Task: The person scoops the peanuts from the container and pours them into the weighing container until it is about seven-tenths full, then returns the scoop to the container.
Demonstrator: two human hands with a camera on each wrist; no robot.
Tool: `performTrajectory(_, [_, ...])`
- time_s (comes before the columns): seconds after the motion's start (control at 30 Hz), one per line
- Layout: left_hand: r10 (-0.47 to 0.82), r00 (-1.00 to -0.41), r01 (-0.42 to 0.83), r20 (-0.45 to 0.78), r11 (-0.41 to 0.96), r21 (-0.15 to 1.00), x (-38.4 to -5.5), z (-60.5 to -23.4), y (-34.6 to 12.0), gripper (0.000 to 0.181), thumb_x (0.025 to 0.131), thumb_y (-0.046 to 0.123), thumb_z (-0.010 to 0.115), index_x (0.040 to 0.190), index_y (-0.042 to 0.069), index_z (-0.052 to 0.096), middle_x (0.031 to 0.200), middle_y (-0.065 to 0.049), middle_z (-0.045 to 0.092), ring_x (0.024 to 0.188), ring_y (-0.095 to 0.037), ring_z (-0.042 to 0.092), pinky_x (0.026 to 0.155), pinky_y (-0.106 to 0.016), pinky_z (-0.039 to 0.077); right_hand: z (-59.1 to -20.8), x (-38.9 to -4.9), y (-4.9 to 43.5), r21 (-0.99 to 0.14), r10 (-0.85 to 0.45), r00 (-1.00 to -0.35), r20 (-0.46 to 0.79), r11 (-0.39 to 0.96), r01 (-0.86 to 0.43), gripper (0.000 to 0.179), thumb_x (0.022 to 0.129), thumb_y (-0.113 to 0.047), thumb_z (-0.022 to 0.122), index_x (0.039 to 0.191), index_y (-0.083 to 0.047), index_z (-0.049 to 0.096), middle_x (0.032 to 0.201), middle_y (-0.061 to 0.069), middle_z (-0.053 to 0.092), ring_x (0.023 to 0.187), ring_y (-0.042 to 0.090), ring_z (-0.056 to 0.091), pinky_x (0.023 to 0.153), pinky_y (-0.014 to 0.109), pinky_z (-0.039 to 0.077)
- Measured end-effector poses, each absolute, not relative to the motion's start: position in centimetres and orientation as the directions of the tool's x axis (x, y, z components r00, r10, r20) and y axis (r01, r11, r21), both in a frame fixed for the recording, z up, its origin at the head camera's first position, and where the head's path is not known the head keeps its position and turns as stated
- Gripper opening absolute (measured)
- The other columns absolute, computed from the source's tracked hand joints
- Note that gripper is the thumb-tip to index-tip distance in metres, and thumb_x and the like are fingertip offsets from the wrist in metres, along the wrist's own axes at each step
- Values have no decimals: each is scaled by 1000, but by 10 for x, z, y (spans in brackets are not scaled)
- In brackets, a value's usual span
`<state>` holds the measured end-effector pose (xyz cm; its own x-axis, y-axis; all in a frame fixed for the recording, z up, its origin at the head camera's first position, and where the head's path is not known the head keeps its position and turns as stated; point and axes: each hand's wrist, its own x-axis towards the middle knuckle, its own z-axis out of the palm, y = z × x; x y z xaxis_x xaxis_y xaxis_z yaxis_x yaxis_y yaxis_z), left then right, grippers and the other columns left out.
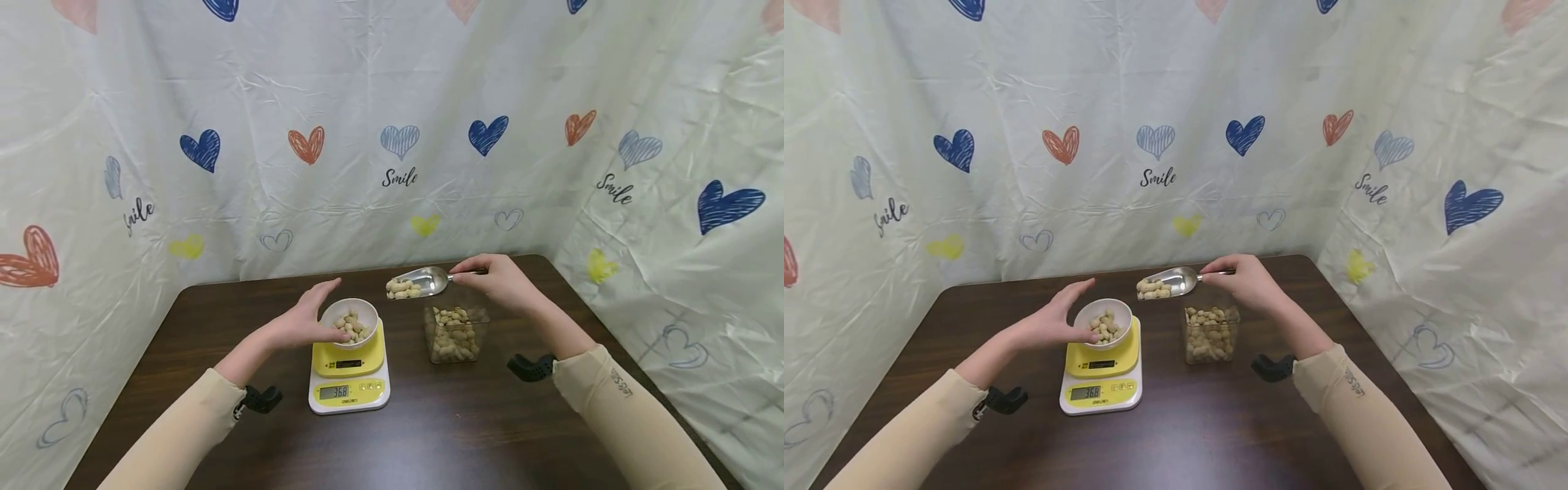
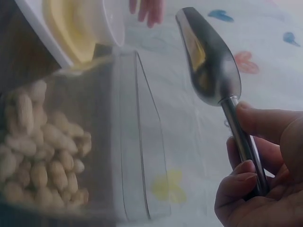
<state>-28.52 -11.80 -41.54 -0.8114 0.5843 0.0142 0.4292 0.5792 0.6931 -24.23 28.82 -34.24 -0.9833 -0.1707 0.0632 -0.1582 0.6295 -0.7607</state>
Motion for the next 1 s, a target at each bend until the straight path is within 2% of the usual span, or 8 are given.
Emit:
performTrajectory(0.1, [582, -813, 422, 2, 586, 692, -285, -428, -126, 120, 78, 53, 87, 166, 17, 14, 168, -12, 15, 153, -37, 10, 114, -66, 23, -345, -248, 278, -766, -185, -980, 66, 620, -169, 29, 96, -40, 74, 115, -19, 78, 122, 3, 67, 109, 24, 62, 89, 46, 50])
performTrajectory(0.33, [568, -823, 385, -24, 588, 711, -287, -450, -133, 122, 77, 55, 86, 166, 14, 12, 167, -13, 20, 153, -40, 11, 115, -66, 21, -350, -257, 254, -782, -225, -973, 52, 597, -180, 23, 95, -36, 75, 111, -20, 79, 120, 3, 68, 108, 23, 63, 88, 43, 51])
performTrajectory(0.63, [561, -826, 355, -48, 586, 728, -286, -457, -133, 118, 78, 55, 85, 164, 11, 18, 164, -17, 24, 151, -38, 18, 114, -64, 24, -359, -268, 234, -731, -266, -962, 69, 643, -230, 17, 97, -33, 73, 108, -22, 79, 119, 0, 68, 106, 21, 64, 86, 42, 53])
performTrajectory(0.83, [559, -828, 349, -49, 581, 736, -285, -458, -133, 114, 79, 54, 85, 164, 11, 22, 161, -17, 29, 147, -37, 24, 112, -63, 28, -355, -270, 221, -649, -286, -953, 101, 707, -281, 15, 98, -30, 72, 108, -21, 78, 115, 0, 64, 102, 20, 62, 84, 41, 53])
performTrajectory(1.0, [561, -827, 352, -44, 576, 738, -285, -459, -133, 113, 79, 53, 85, 163, 11, 22, 161, -17, 29, 147, -36, 24, 113, -63, 27, -348, -269, 217, -599, -282, -951, 128, 742, -301, 14, 98, -29, 72, 107, -21, 79, 114, -1, 64, 103, 20, 60, 86, 42, 51])
